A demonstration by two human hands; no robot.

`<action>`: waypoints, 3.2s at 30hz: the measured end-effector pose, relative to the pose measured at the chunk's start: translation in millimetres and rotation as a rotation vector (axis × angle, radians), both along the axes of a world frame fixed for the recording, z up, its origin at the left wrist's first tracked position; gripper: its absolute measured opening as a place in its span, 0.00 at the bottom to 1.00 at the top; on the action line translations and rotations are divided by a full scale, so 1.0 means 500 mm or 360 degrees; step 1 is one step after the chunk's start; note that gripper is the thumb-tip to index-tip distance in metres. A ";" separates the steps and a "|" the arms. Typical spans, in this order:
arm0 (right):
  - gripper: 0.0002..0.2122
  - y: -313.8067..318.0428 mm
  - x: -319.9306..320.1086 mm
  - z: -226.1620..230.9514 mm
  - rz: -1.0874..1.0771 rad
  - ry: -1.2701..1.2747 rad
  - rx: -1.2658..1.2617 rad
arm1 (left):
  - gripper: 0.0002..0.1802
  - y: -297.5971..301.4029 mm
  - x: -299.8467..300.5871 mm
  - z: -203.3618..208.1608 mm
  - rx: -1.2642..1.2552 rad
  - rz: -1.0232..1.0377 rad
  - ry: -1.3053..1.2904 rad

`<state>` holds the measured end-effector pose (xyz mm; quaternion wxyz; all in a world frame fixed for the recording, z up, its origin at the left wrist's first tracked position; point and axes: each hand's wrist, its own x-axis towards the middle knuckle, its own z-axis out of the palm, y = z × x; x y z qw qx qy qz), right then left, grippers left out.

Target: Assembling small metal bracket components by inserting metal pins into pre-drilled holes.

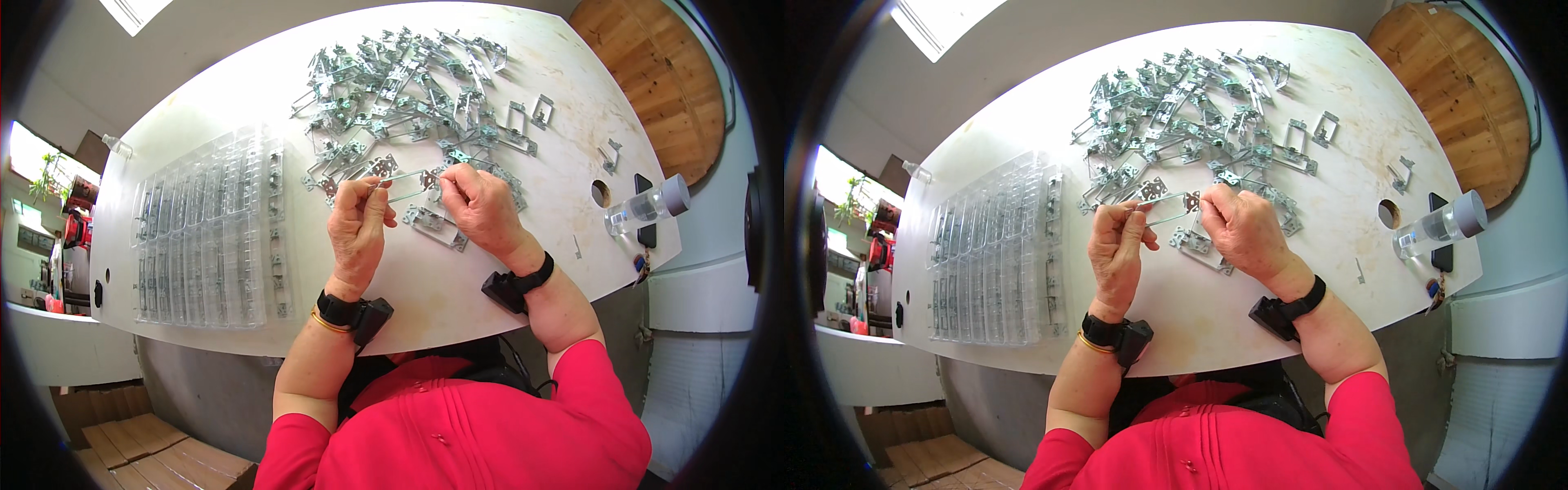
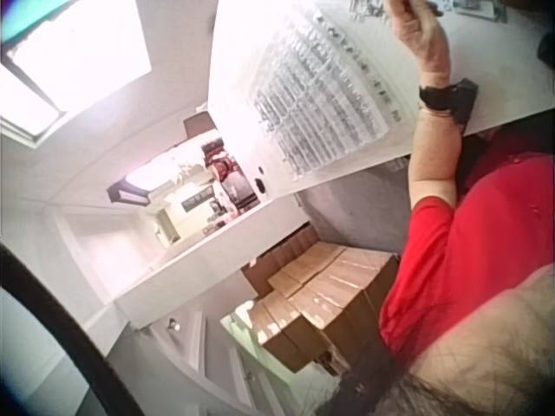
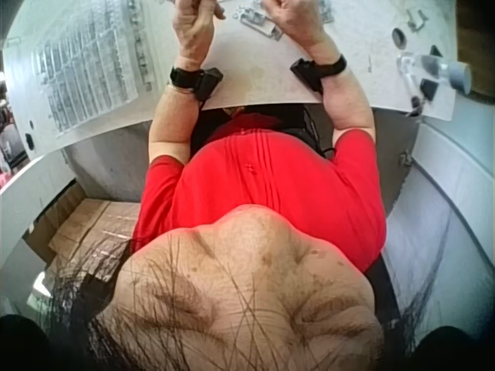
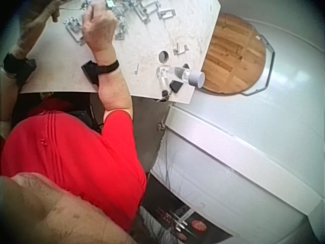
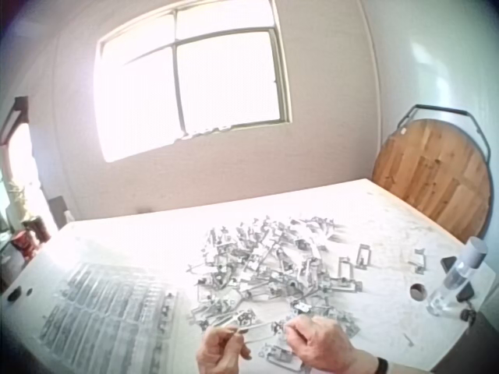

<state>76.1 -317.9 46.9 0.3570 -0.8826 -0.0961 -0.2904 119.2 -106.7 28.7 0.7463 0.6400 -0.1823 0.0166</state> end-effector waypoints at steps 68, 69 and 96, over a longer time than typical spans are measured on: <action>0.03 0.007 -0.011 0.019 -0.0073 0.0231 0.0298 | 0.03 0.005 0.001 0.000 -0.0034 0.0021 -0.0002; 0.03 0.006 -0.011 0.017 -0.0078 0.0241 0.0324 | 0.03 0.005 0.001 0.003 -0.0043 0.0022 0.0006; 0.02 0.008 -0.015 0.015 0.0038 0.0246 0.0241 | 0.04 0.004 0.000 0.002 -0.0042 0.0039 0.0011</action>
